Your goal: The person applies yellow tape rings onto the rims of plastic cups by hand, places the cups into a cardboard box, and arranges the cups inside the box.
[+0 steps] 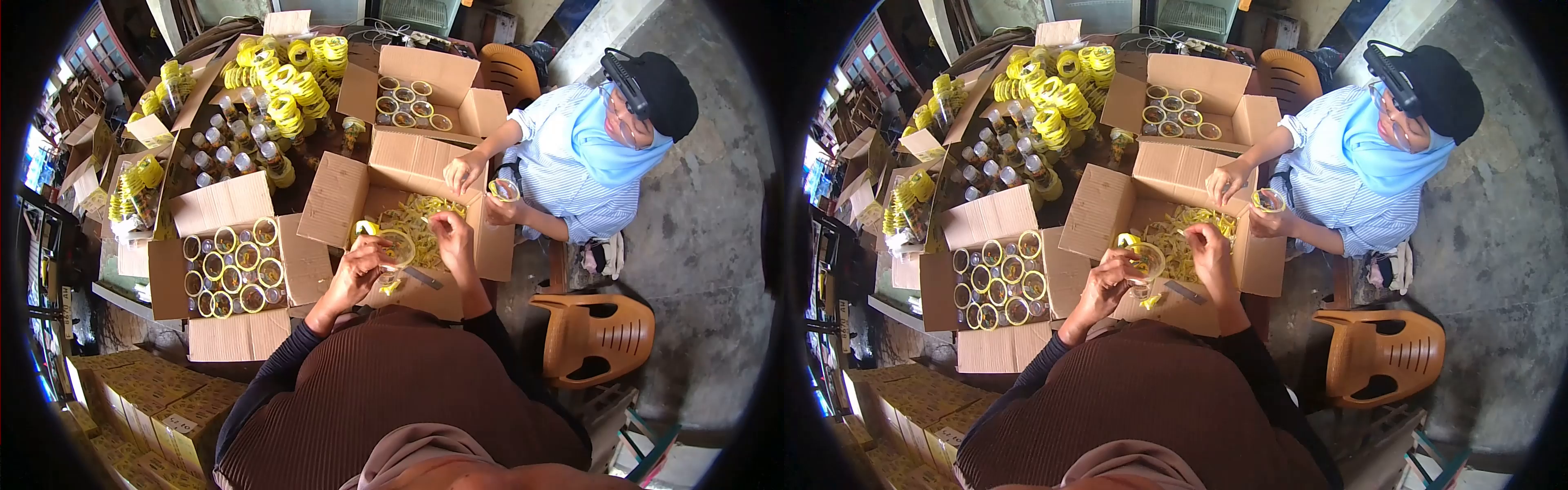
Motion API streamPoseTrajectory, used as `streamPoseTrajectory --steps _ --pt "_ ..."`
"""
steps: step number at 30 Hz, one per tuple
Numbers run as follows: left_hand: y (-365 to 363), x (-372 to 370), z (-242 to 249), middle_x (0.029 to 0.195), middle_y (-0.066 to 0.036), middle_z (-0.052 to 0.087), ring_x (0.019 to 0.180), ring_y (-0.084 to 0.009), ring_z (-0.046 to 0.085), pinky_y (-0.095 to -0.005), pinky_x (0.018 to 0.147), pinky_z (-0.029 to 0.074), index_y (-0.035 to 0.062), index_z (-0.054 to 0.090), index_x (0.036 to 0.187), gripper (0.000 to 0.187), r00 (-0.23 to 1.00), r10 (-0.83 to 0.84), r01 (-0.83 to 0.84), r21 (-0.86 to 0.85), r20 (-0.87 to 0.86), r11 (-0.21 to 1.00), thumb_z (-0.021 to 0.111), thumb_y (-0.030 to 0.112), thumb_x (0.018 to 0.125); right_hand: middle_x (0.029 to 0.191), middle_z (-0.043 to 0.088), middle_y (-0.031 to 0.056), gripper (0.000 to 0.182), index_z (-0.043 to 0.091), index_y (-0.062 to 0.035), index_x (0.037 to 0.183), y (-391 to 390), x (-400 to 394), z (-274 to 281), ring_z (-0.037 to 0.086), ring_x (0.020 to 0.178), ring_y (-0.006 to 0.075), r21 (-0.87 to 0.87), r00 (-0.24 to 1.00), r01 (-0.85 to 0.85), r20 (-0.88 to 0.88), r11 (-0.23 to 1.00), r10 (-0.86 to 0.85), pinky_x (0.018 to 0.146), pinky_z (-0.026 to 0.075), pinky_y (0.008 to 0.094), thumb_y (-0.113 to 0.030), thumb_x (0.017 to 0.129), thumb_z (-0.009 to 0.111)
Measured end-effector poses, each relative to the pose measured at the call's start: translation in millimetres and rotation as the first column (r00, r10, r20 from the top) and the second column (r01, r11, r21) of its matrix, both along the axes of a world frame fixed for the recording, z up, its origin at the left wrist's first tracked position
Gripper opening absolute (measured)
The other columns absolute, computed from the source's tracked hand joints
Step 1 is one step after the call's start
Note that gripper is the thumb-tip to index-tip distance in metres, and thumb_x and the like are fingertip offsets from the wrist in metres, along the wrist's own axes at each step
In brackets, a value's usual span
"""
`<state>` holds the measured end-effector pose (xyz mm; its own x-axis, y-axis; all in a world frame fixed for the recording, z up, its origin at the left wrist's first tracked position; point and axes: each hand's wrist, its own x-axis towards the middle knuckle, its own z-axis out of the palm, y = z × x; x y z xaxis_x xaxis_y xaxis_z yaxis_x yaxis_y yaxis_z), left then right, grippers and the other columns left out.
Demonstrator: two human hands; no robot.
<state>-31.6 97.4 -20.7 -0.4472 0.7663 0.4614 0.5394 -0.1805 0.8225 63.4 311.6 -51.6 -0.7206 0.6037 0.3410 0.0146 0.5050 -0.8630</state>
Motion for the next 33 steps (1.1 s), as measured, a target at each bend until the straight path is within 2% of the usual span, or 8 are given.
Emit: streamPoseTrajectory --steps 5,8,11,17,23,25,29,33 --pt "-2 -4 -8 0.095 -0.009 0.061 0.110 -0.0321 0.056 -0.0418 0.095 0.045 0.0023 0.068 0.094 0.020 0.996 0.044 -0.042 0.019 -0.080 0.999 0.068 -0.004 0.076 0.079 0.064 0.0111 0.008 0.062 0.0007 0.092 -4 9 4 0.062 0.070 0.0180 0.013 0.982 -0.037 0.185 0.999 0.034 0.063 0.048 0.0303 0.003 0.085 0.065" --pt "-1 -6 -4 0.104 -0.009 0.058 0.112 -0.0323 0.054 -0.0417 0.092 0.047 0.0052 0.069 0.093 0.018 0.986 0.086 -0.091 -0.025 -0.143 0.996 0.069 -0.003 0.076 0.098 0.058 0.0101 0.019 0.065 -0.0037 0.102 -9 7 8 0.061 0.083 0.0188 0.291 0.990 -0.134 0.090 0.947 0.112 0.069 0.050 0.0317 0.006 0.086 0.059" --pt "-1 -13 -7 0.112 -0.010 0.056 0.114 -0.0301 0.052 -0.0385 0.087 0.050 0.0077 0.071 0.091 0.017 0.967 0.107 -0.124 -0.061 -0.232 0.990 0.071 -0.001 0.076 0.097 0.057 0.0091 0.023 0.065 -0.0033 0.107 -24 8 41 0.060 0.086 0.0186 0.059 0.951 -0.295 0.114 0.954 0.287 0.070 0.049 0.0292 0.006 0.087 0.060" --pt "3 -23 -7 0.126 -0.014 0.049 0.127 -0.0339 0.047 -0.0423 0.097 0.048 0.0063 0.070 0.091 0.017 0.967 0.051 -0.077 -0.098 -0.250 0.992 0.071 -0.001 0.076 0.094 0.057 0.0108 0.015 0.065 -0.0018 0.102 -24 8 47 0.061 0.080 0.0249 0.121 0.825 -0.541 0.267 0.832 0.498 0.070 0.049 0.0350 -0.008 0.088 0.066" --pt "3 -29 -3 0.139 -0.016 0.039 0.130 -0.0349 0.044 -0.0426 0.098 0.051 0.0072 0.065 0.109 0.030 0.995 -0.049 0.041 -0.091 -0.087 0.995 0.072 0.006 0.080 0.089 0.059 0.0107 0.006 0.063 0.0008 0.092 -23 5 46 0.061 0.080 0.0261 -0.002 0.781 -0.600 0.216 0.800 0.586 0.072 0.049 0.0355 -0.004 0.088 0.063" --pt "2 -26 4 0.147 -0.015 0.033 0.135 -0.0334 0.039 -0.0466 0.103 0.046 0.0083 0.050 0.131 0.066 0.983 -0.015 0.033 -0.095 0.185 0.995 0.081 0.016 0.073 0.088 0.061 0.0111 0.004 0.062 0.0008 0.091 -27 5 47 0.061 0.078 0.0259 -0.016 0.794 -0.588 0.180 0.809 0.580 0.071 0.049 0.0347 -0.002 0.088 0.063" --pt "2 -29 -20 0.124 -0.015 0.059 0.118 -0.0265 0.057 -0.0385 0.097 0.048 0.0009 0.032 0.142 0.093 0.960 -0.013 0.094 -0.278 0.279 0.956 0.086 0.025 0.069 0.087 0.062 0.0113 0.004 0.063 0.0006 0.091 -32 4 44 0.062 0.076 0.0252 0.010 0.787 -0.603 0.174 0.798 0.592 0.068 0.049 0.0333 0.000 0.087 0.063" --pt "6 -24 -30 0.108 -0.014 0.064 0.102 -0.0248 0.065 -0.0359 0.088 0.052 -0.0005 0.038 0.130 0.071 0.979 0.034 0.006 -0.199 0.199 0.980 0.080 0.011 0.074 0.087 0.062 0.0117 0.006 0.062 0.0016 0.091 -36 4 37 0.061 0.073 0.0242 0.033 0.826 -0.557 0.125 0.830 0.549 0.066 0.049 0.0323 0.000 0.086 0.063"
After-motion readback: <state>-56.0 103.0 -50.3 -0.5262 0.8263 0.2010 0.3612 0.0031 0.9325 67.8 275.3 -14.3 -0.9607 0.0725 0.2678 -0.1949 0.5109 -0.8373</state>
